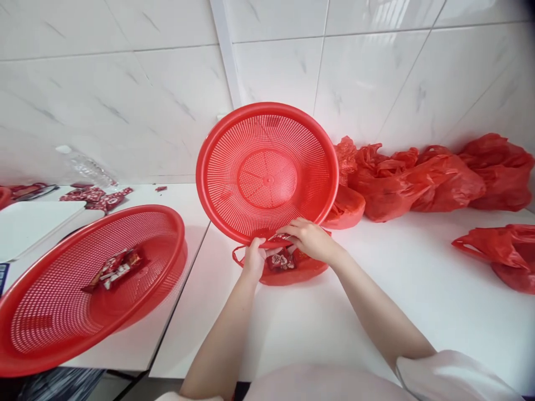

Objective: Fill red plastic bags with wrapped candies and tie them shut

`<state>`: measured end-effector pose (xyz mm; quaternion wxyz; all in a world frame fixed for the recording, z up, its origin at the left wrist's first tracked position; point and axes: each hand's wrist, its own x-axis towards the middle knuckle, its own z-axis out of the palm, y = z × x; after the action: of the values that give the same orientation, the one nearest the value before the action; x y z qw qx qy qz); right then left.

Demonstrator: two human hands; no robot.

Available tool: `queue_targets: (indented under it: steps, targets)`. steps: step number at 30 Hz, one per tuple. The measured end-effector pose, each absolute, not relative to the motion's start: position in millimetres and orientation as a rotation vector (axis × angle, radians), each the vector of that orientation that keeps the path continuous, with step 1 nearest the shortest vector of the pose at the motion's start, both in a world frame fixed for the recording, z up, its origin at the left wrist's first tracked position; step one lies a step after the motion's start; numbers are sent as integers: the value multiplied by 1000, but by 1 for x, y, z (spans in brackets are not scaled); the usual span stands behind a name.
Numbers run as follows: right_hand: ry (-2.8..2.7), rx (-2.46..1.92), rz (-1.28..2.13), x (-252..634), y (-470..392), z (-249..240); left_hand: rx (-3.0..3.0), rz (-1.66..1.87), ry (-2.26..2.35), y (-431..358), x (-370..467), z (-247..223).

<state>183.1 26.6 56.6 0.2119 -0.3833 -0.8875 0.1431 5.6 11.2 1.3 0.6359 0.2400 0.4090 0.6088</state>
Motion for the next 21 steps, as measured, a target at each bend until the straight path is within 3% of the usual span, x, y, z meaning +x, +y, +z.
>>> queue_targets:
  steps: [8, 21]
  targets:
    - [-2260, -1072, 817, 194, 23, 72, 453, 1481, 979, 18, -12, 5]
    - [-2342, -1138, 847, 198, 25, 70, 419, 1508, 982, 20, -18, 5]
